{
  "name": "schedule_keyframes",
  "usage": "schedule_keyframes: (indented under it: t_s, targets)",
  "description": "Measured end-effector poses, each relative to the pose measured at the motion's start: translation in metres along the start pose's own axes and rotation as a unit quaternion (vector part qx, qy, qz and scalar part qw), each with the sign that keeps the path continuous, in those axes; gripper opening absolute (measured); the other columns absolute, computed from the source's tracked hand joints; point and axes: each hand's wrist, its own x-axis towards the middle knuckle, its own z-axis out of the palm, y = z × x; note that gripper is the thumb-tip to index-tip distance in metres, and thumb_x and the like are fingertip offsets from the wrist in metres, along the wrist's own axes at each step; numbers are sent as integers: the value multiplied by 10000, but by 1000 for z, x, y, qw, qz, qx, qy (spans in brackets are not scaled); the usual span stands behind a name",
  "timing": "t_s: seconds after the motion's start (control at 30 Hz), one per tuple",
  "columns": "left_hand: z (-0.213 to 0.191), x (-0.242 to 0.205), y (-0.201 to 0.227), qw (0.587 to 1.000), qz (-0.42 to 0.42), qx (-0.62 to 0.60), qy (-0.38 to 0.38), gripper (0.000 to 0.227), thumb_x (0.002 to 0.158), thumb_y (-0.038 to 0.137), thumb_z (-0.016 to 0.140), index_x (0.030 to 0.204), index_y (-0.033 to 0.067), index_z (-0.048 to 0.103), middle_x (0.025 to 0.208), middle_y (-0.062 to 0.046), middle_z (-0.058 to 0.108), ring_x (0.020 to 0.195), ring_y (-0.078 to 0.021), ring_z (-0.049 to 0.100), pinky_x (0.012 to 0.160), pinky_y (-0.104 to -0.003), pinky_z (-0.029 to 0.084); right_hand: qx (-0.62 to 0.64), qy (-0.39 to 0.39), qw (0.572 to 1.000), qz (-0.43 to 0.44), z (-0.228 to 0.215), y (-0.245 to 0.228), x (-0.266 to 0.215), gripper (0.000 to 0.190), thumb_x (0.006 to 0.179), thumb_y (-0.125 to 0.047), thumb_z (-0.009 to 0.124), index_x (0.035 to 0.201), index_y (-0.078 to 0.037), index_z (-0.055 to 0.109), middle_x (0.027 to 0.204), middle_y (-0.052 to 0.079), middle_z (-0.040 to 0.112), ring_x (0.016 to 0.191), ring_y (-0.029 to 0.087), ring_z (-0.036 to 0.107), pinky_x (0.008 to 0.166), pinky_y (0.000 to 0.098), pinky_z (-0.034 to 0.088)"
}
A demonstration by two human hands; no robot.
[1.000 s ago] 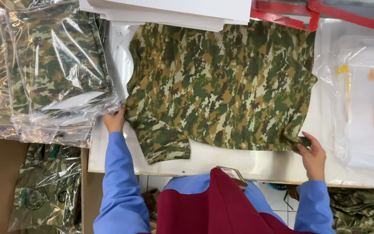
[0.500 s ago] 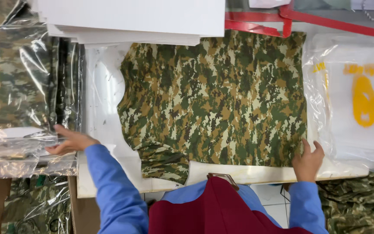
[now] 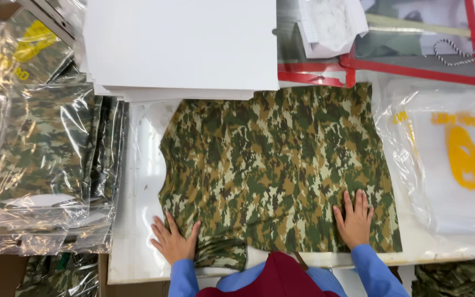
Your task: The person folds camouflage garments using a cardboard insert and places them into plastic bags.
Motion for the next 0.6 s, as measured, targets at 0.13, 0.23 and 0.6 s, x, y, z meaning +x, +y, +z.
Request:
schedule_keyframes:
  t_s: [0.13, 0.23, 0.6]
  targets:
    - [26, -30, -5, 992, -18, 66, 110, 1081, 792, 867, 417, 1636, 210, 262, 1744, -220, 32, 1580, -510, -52, 1111, -824, 55, 112, 23, 991, -71, -12, -48, 43, 609, 899, -218, 694, 1470, -104, 515, 1594, 184, 420, 1446, 380, 419, 1186, 590, 360]
    - [15, -46, 22, 987, 81, 138, -8, 911, 855, 866, 265, 1603, 348, 224, 1741, -33, -9, 1593, -276, 8, 1091, -837, 31, 188, 136, 931, -283, -74, -166, 109, 376, 948, -173, 686, 1299, -48, 641, 1412, 167, 605, 1297, 329, 573, 1143, 530, 459]
    - [48, -86, -41, 967, -111, 223, -51, 2008, 238, 1002, 996, 1643, 180, -180, 1743, -172, -138, 1603, -377, -30, 1082, -770, 261, -129, -28, 887, -442, -210, -372, 296, 547, 824, -400, 817, 1313, -186, 696, 1373, 145, 663, 1160, 321, 650, 985, 529, 453]
